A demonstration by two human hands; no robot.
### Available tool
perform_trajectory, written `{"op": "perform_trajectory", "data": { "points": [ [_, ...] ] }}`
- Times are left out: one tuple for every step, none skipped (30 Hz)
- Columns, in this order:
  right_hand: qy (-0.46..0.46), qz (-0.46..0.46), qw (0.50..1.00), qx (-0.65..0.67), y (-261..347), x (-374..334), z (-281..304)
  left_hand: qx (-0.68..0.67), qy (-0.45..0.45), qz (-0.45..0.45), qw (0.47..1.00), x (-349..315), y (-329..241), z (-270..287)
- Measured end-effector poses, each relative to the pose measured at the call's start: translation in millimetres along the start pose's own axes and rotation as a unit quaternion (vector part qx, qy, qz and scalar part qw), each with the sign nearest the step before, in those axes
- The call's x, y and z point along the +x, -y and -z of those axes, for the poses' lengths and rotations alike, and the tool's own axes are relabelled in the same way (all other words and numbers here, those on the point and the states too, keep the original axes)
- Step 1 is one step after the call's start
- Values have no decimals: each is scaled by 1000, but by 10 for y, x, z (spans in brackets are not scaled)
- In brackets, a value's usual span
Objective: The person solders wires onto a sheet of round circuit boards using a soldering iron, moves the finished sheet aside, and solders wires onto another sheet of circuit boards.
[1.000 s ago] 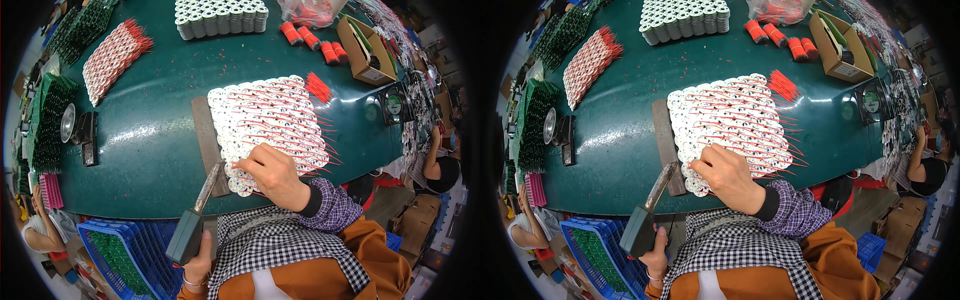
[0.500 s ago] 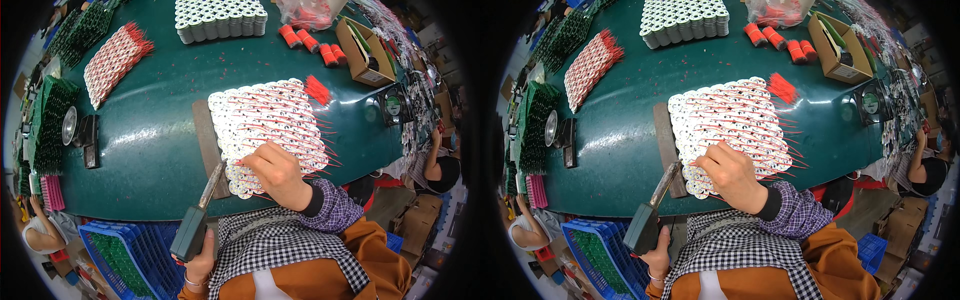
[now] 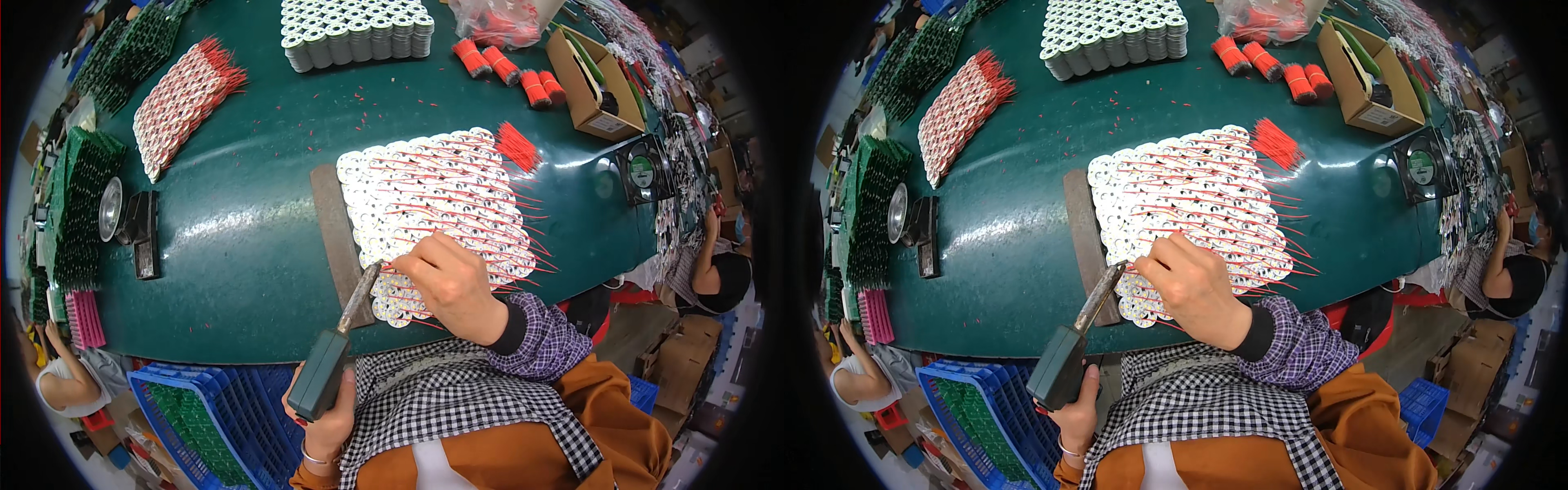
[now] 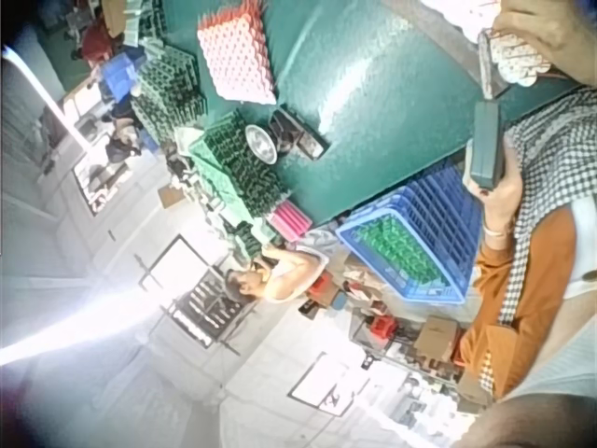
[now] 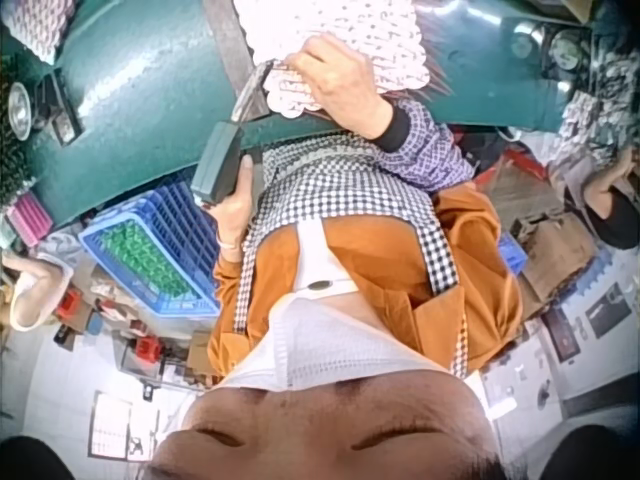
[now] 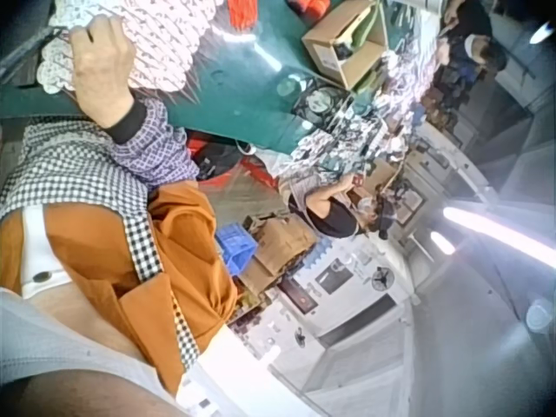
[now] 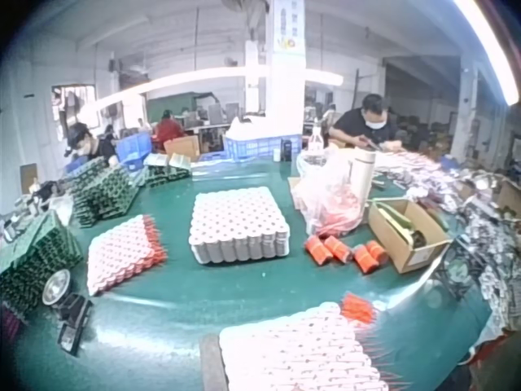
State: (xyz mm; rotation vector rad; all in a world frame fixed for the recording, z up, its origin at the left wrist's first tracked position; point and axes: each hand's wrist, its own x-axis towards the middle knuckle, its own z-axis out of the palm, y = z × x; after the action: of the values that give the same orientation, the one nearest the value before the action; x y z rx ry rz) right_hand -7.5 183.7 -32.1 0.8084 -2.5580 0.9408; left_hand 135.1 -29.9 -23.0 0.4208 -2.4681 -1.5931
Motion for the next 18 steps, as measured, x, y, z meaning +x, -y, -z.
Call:
{"op": "perform_trajectory", "data": {
  "points": [
    [0,-7,1000,1,9,7,7,-2,0,7,1000,4,-8,2],
    [0,-7,1000,1,10,17,11,-2,1,6,1000,10,-9,4],
    [-2,-5,1000,2,12,20,17,3,6,4,1000,10,-10,8],
    [-4,-4,1000,2,13,19,21,8,11,1,1000,11,-9,13],
    [-4,-4,1000,2,12,14,22,8,12,1,1000,5,17,32],
    [-1,-4,1000,2,11,15,20,16,28,-22,999,-12,63,66],
    [2,-3,1000,1,10,16,20,24,44,-44,998,-42,104,88],
    [1,-3,1000,1,12,18,23,23,44,-45,998,-99,138,91],
    [4,-6,1000,3,16,19,21,-5,21,-24,999,-168,172,89],
    [6,-9,1000,5,18,20,20,-33,-3,-4,999,-207,190,91],
    [6,-8,1000,5,16,19,13,-34,-3,-4,999,-213,195,97],
    [3,-6,1000,0,11,9,4,-51,-6,13,999,-220,196,100],
    [1,-4,1000,-5,8,7,2,-69,-9,30,997,-221,196,100],
    [1,-3,1000,-6,17,19,19,-70,-9,29,997,-212,180,101],
    [1,-4,1000,2,37,42,43,-67,-12,28,997,-199,155,103],
    [1,-5,1000,10,60,68,72,-65,-14,26,997,-185,137,101],
    [1,-4,1000,11,88,106,116,-65,-16,26,997,-164,126,92],
    [4,5,1000,10,114,159,163,-46,-25,-11,999,-124,118,85]
  ]
}}
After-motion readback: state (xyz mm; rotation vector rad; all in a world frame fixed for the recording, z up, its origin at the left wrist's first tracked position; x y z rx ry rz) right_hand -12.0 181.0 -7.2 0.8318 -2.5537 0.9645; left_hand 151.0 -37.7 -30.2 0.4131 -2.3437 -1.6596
